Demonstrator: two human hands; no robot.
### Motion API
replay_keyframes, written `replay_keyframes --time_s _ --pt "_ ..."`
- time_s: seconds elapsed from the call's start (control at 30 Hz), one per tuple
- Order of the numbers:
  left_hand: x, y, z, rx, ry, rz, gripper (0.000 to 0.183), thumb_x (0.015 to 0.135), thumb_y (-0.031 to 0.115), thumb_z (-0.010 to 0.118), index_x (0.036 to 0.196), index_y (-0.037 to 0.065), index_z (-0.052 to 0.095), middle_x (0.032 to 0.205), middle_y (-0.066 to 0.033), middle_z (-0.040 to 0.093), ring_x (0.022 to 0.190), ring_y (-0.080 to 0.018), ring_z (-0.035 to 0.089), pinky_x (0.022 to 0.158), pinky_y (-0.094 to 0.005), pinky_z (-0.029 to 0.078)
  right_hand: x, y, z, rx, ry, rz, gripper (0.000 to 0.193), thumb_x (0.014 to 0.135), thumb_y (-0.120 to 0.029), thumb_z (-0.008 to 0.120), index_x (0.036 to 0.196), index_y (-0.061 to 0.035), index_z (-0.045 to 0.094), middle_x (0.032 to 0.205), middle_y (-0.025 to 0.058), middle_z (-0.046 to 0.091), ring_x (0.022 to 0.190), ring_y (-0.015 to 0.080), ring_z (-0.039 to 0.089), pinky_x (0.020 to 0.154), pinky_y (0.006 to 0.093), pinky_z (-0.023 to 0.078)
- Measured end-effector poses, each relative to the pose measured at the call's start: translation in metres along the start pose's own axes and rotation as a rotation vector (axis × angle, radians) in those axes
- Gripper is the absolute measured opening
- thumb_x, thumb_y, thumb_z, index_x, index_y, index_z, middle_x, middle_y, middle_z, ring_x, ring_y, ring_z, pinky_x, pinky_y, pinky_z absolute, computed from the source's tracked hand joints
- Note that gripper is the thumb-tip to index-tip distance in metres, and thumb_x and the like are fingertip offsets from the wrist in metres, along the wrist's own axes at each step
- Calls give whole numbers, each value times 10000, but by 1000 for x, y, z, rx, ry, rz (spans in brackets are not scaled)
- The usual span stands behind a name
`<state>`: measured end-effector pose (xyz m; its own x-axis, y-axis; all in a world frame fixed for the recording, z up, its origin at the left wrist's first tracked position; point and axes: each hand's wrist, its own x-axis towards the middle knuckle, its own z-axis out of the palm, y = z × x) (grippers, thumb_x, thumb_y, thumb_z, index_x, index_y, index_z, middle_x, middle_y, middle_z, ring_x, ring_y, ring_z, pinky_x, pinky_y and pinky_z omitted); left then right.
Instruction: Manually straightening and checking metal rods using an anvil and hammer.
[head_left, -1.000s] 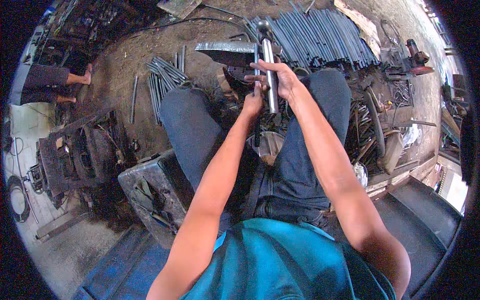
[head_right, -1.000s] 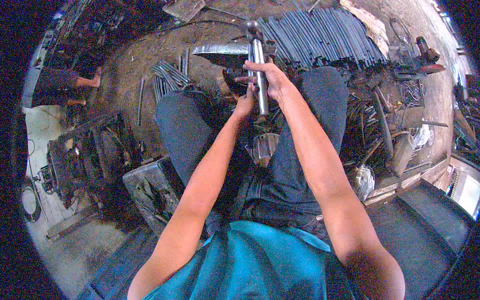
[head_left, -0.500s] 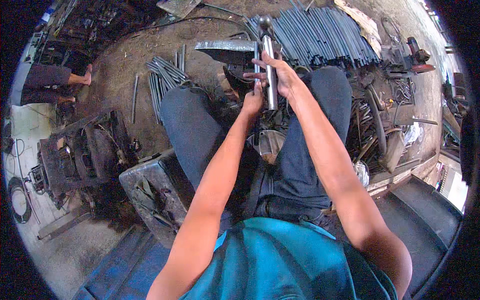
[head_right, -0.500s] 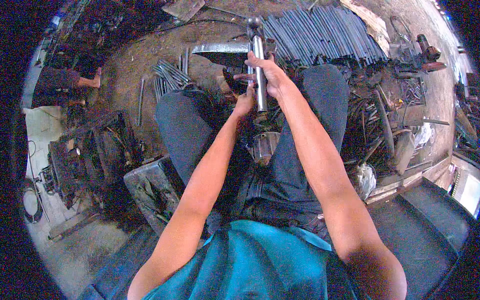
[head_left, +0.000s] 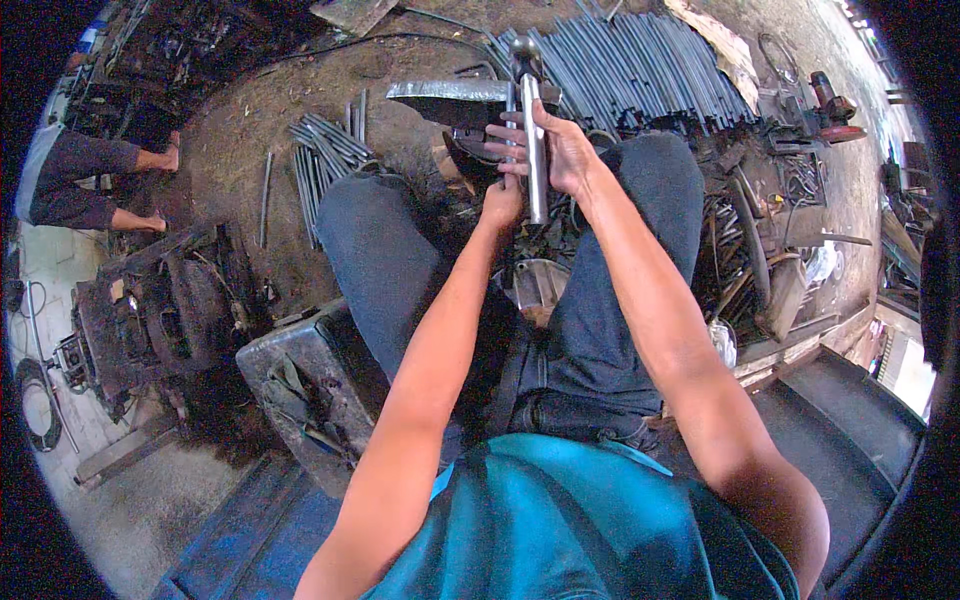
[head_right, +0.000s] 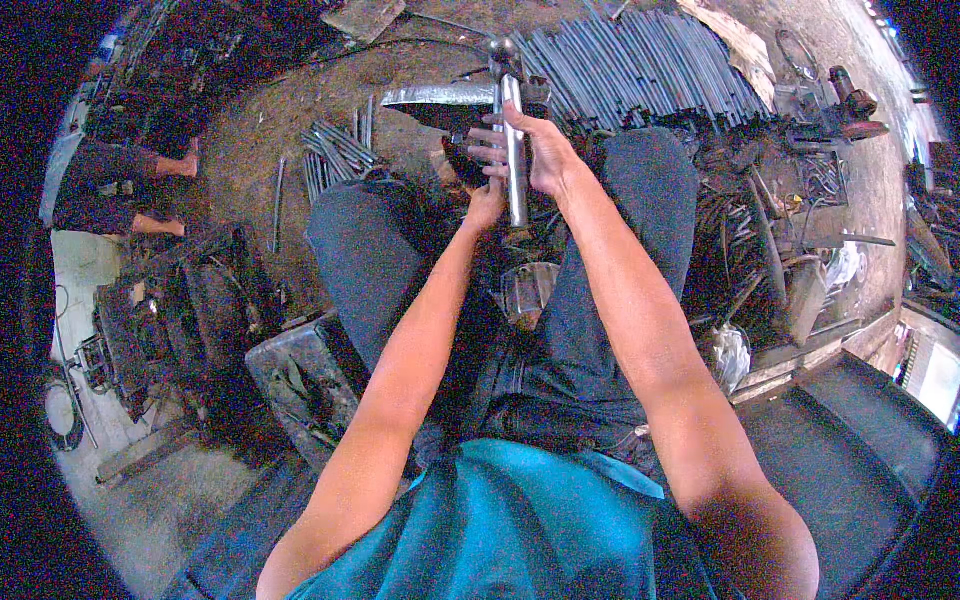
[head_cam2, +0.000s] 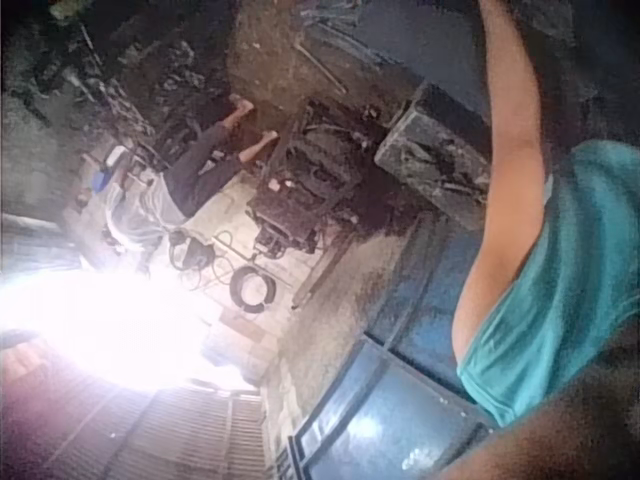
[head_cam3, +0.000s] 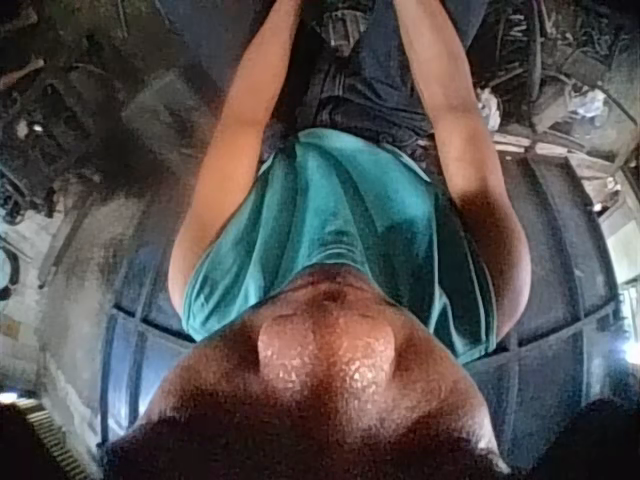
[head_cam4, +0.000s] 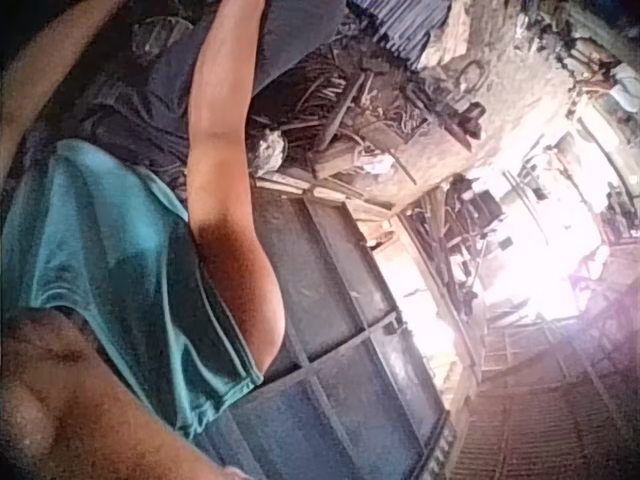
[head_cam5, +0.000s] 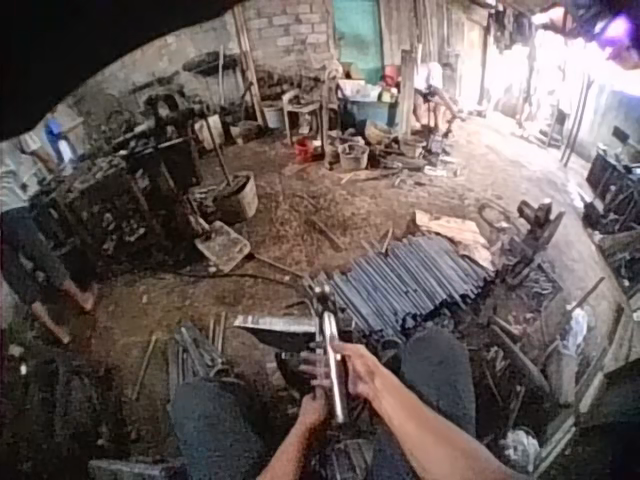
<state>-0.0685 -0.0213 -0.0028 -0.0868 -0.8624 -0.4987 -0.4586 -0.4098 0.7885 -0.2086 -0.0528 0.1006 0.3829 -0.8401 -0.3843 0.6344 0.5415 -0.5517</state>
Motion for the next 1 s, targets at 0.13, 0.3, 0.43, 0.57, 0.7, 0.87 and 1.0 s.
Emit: replay_keyframes --time_s 0.13,0.3,0.43,0.57,0.7,0.87,1.0 --pt "2 -16 2 59 -6 265 623 931 473 330 1044 -86 580 922 -268 635 855 -358 630 761 -432 473 0 -1 0 84 -24 50 810 807 -567 561 1347 -12 323 1333 245 419 1166 437 471 899 550 445" --pt "-7 5 2 -26 -72 145 519 934 424 347 1139 -2 560 979 -289 618 900 -421 608 782 -467 478 -8 -5 2 103 -18 59 797 816 -601 515 1367 -62 314 1350 270 376 1198 471 417 902 604 413" --pt "-10 4 -5 -41 -32 142 582 932 477 332 1062 -23 600 933 -284 625 917 -388 615 786 -447 470 -8 -11 13 119 -21 88 814 812 -599 525 1348 -30 296 1289 260 412 1150 463 456 830 603 435" --pt "-14 20 -9 -11 -79 20 653 932 507 310 968 -66 620 897 -283 626 915 -372 617 783 -434 462 -13 -16 7 91 -29 75 795 819 -611 499 1282 19 353 1253 266 443 1132 426 479 789 487 469" --pt "-17 24 -8 -44 -102 -20 692 930 532 314 915 -91 615 871 -277 630 874 -379 625 779 -425 464 -16 -20 -2 -4 -35 91 882 853 -645 380 1371 55 245 1376 281 334 1234 423 394 970 532 380" --pt "2 -5 -3 60 -53 142 684 917 557 354 973 -77 606 884 -256 636 832 -330 644 752 -380 490 -14 -16 2 48 -100 99 921 832 -679 378 1368 60 256 1390 276 316 1256 424 363 984 537 363" --pt "-5 8 -5 -95 -143 -57 671 915 553 365 1004 -67 604 936 -238 635 843 -310 643 741 -356 497 -21 -20 4 59 -97 117 913 821 -690 382 1377 26 266 1397 268 311 1261 429 355 992 546 351"
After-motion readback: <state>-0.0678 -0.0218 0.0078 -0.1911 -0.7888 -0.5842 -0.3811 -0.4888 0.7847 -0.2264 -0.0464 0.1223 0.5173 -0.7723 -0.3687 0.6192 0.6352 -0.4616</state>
